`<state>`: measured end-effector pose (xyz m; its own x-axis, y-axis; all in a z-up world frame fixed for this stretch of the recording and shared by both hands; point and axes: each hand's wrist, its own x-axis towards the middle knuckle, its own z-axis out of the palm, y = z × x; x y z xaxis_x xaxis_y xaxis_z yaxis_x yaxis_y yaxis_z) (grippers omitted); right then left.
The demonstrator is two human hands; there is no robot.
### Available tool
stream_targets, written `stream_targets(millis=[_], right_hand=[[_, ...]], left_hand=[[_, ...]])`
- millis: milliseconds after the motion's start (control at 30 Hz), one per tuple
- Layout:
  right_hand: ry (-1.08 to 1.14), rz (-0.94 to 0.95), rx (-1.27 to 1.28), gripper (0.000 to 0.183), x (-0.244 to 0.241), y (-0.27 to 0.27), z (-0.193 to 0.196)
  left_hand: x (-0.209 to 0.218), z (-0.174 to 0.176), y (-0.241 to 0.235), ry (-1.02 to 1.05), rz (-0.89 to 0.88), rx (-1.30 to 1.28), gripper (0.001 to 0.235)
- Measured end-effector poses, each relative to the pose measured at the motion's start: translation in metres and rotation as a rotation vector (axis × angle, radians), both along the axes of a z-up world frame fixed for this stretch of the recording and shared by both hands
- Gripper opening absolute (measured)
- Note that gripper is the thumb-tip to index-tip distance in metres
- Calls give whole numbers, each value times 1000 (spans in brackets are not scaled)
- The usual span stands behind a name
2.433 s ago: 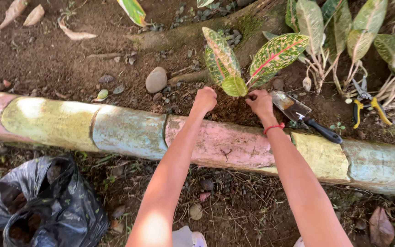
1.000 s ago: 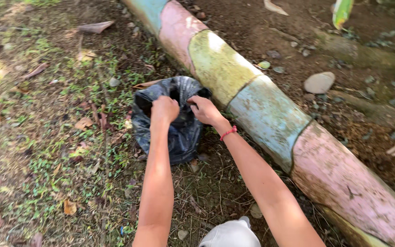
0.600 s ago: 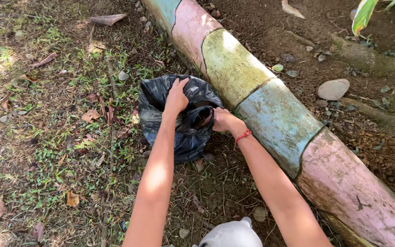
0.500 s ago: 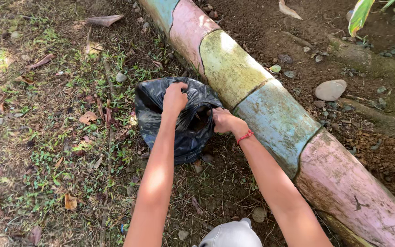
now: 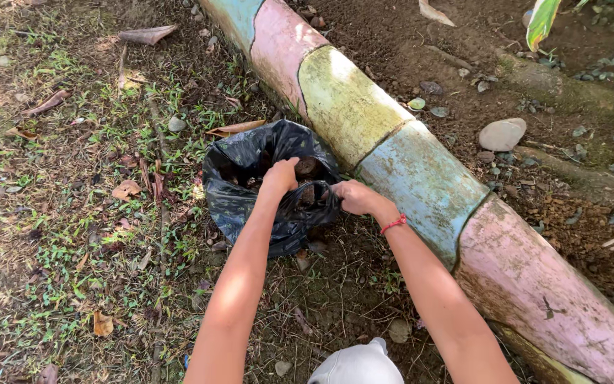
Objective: The person digs a hole in the soil using a hand trowel and places a small plant into it. They then use pruning shears to trim the plant's roots and pack soil around the base to secure it in place.
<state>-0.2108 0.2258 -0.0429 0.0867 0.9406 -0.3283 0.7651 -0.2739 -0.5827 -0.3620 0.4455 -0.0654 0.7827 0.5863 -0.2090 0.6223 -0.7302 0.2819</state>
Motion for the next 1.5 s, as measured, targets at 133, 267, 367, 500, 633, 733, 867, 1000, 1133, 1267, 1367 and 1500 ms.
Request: stream_targets(millis=[133, 267, 367, 500, 633, 733, 867, 1000, 1133, 1267, 1367, 1500], right_hand=[[14, 25, 373, 25, 0, -3, 4], [13, -50, 189, 29, -12, -4, 12], [51, -49, 191, 38, -20, -10, 13], [142, -137, 337, 39, -22, -11, 6], [577, -303, 381, 38, -14, -14, 16], [986, -468, 271, 47, -24, -11, 44], [1324, -498, 294, 67, -41, -3, 95], [1505, -642, 369, 72, -37, -20, 136], [1535, -821, 542, 63, -1, -69, 154], [1513, -1022, 795, 47, 55, -147, 145], [1384, -1218, 889, 29, 81, -228, 130], [1257, -1558, 895, 24, 85, -334, 125]], left_hand=[[5, 28, -41, 111, 218, -188, 124], [3, 27, -82, 85, 286, -58, 138], [2, 22, -87, 20, 266, -24, 131], [-3, 47, -93, -25, 323, -77, 119], [-5, 87, -96, -128, 370, 46, 93], [1, 123, -90, -149, 368, 57, 88], [15, 153, -94, -275, 302, 293, 61], [42, 185, -123, -308, 204, 544, 39], [83, 225, -190, -466, 69, 521, 43], [131, 252, -277, -651, -161, 360, 65], [165, 247, -339, -724, -368, 159, 82], [228, 216, -413, -516, -614, -203, 96]])
